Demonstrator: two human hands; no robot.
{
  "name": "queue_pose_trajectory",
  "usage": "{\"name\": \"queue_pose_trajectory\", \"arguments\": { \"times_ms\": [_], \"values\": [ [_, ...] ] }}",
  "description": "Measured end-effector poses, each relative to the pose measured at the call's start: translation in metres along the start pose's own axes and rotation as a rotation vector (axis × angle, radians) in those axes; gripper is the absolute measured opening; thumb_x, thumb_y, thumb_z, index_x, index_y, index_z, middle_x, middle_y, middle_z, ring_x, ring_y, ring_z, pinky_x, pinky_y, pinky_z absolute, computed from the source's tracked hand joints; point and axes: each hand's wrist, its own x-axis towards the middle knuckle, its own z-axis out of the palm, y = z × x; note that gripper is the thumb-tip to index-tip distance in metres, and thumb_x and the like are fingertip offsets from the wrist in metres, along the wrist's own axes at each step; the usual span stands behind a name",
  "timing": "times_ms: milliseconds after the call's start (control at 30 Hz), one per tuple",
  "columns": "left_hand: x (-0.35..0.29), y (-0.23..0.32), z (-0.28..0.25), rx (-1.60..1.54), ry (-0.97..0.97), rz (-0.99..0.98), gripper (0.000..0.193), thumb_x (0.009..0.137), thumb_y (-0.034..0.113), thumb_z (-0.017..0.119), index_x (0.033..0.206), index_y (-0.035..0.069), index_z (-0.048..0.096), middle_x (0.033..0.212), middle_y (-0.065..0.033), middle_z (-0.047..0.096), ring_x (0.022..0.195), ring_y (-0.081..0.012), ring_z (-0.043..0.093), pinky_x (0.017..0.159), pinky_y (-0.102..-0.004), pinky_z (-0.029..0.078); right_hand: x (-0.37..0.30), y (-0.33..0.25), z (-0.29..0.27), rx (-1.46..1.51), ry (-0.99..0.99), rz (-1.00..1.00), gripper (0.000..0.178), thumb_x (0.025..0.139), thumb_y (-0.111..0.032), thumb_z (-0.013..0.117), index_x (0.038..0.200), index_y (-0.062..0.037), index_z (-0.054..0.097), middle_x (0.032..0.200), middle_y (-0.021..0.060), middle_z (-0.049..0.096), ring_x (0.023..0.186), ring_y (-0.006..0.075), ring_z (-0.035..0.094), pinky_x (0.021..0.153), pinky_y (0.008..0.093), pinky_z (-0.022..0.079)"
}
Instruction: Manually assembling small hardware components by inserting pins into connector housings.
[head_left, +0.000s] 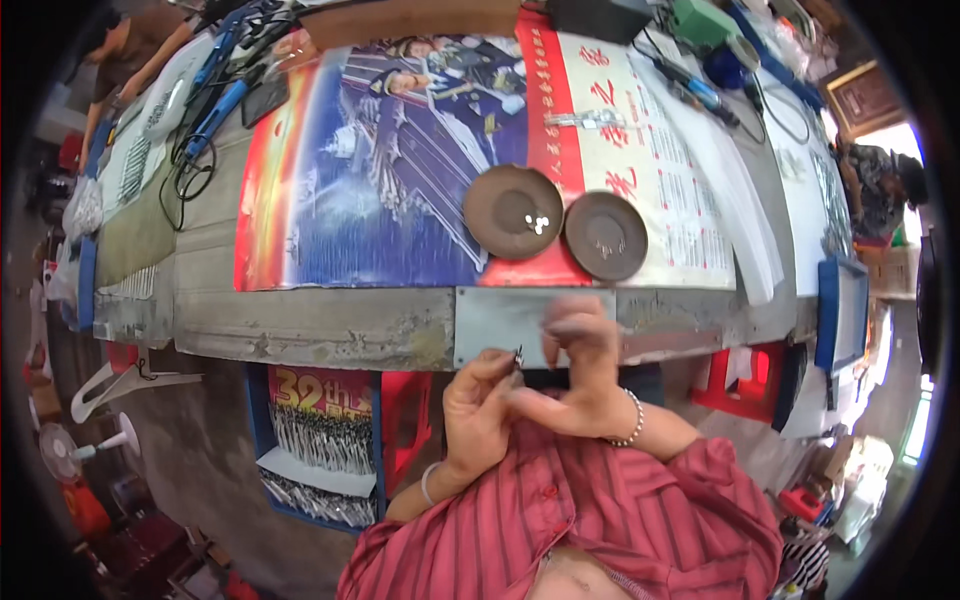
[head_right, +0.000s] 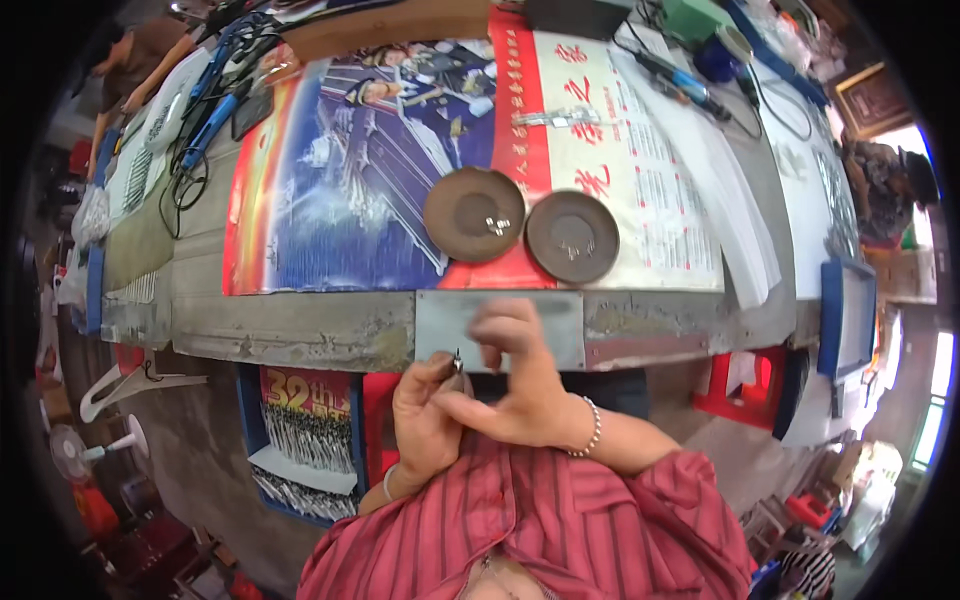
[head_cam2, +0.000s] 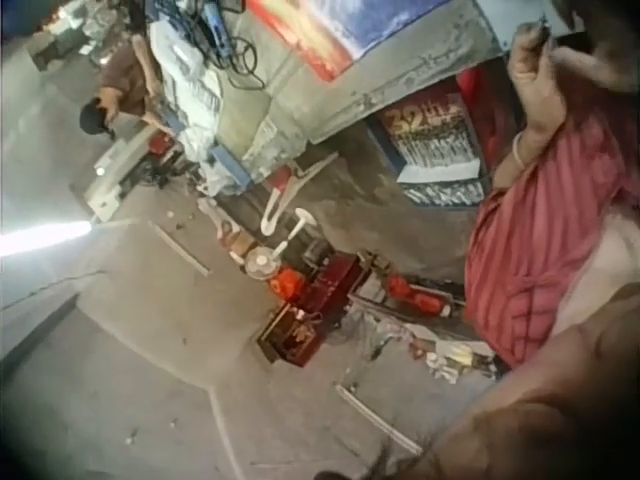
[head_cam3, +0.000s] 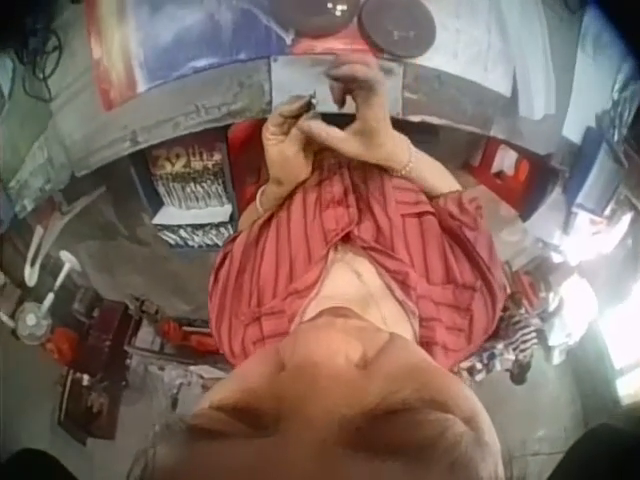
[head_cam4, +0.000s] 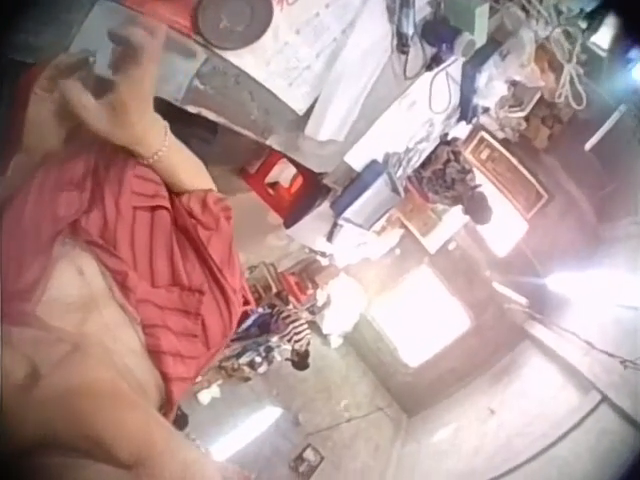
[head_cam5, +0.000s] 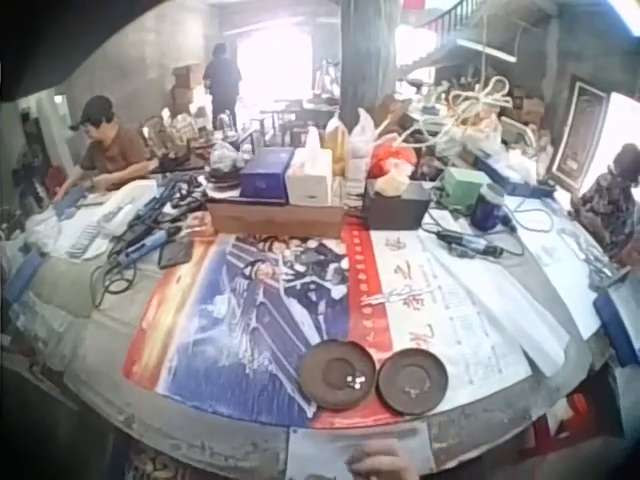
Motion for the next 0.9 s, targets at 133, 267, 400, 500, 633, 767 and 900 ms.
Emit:
{"name": "queue_pose_trajectory", "arguments": {
  "times_ms": [133, 267, 400, 500, 633, 767, 900],
  "values": [
    [0.010, -0.004, 0.000, -0.201, -0.007, -0.102, 0.027, 0.090, -0.010, 0.049, 0.110, 0.004, 0.059, 0.104, -0.0051, 0.053, 0.064, -0.0068, 0.045, 0.052, -0.0212, 0.036, 0.006, 0.028, -0.017, -0.133, 0.132, 0.220, 0.067, 0.064, -0.018, 0.082, 0.114, -0.0031, 0.040, 0.087, 0.0056, 0.041, 0.064, 0.0110, 0.037, 0.054, 0.0254, 0.033],
    [0.002, 0.005, 0.003, -0.258, 0.005, -0.209, 0.025, 0.089, -0.009, 0.050, 0.108, 0.005, 0.059, 0.103, -0.0066, 0.053, 0.064, -0.0084, 0.047, 0.053, -0.0218, 0.037, 0.008, 0.034, -0.021, -0.086, 0.091, 0.361, 0.072, 0.063, -0.020, 0.085, 0.117, -0.0045, 0.041, 0.091, 0.0022, 0.044, 0.066, 0.0103, 0.038, 0.056, 0.0246, 0.034],
    [0.011, 0.016, -0.003, 0.112, -0.123, -0.142, 0.022, 0.092, -0.005, 0.050, 0.111, 0.002, 0.057, 0.102, -0.0057, 0.052, 0.065, -0.0072, 0.048, 0.055, -0.0194, 0.038, 0.009, 0.023, -0.078, -0.031, 0.346, 0.255, 0.062, 0.069, -0.014, 0.082, 0.117, -0.0053, 0.043, 0.092, -0.0005, 0.045, 0.069, 0.0073, 0.039, 0.060, 0.0217, 0.036],
    [0.022, 0.026, -0.004, 0.494, -0.171, -0.169, 0.020, 0.095, 0.000, 0.048, 0.112, 0.002, 0.058, 0.101, -0.0046, 0.054, 0.067, -0.0059, 0.048, 0.058, -0.0175, 0.039, -0.016, 0.025, -0.113, -0.240, 0.212, 0.246, 0.034, 0.081, -0.021, 0.073, 0.099, -0.0015, 0.052, 0.091, 0.0031, 0.051, 0.067, 0.0091, 0.043, 0.061, 0.0228, 0.039],
    [0.066, 0.016, 0.012, 1.092, -0.492, 0.024, 0.019, 0.088, -0.004, 0.052, 0.103, 0.000, 0.063, 0.091, -0.0098, 0.060, 0.072, -0.0163, 0.057, 0.061, -0.0255, 0.044, -0.050, 0.030, -0.132, -0.407, 0.227, 0.289, 0.022, 0.086, -0.017, 0.068, 0.089, 0.0004, 0.054, 0.083, 0.0095, 0.052, 0.067, 0.0154, 0.048, 0.061, 0.0263, 0.041],
    [0.084, -0.016, 0.030, 1.339, -0.656, 0.193, 0.020, 0.083, -0.002, 0.058, 0.102, 0.003, 0.065, 0.088, -0.0116, 0.059, 0.075, -0.0283, 0.060, 0.063, -0.0345, 0.048, -0.060, 0.021, -0.130, -0.446, 0.220, 0.308, 0.016, 0.084, -0.010, 0.066, 0.086, 0.0001, 0.055, 0.084, 0.0123, 0.055, 0.071, 0.0224, 0.054, 0.064, 0.0296, 0.044],
    [0.102, -0.032, 0.041, 1.487, -0.787, 0.271, 0.022, 0.081, 0.001, 0.059, 0.102, 0.005, 0.065, 0.087, -0.0110, 0.056, 0.076, -0.0307, 0.060, 0.062, -0.0385, 0.048, -0.060, 0.015, -0.132, -0.460, 0.212, 0.273, 0.015, 0.084, -0.009, 0.066, 0.086, 0.0000, 0.054, 0.084, 0.0129, 0.055, 0.071, 0.0235, 0.055, 0.063, 0.0301, 0.046]
  ]
}}
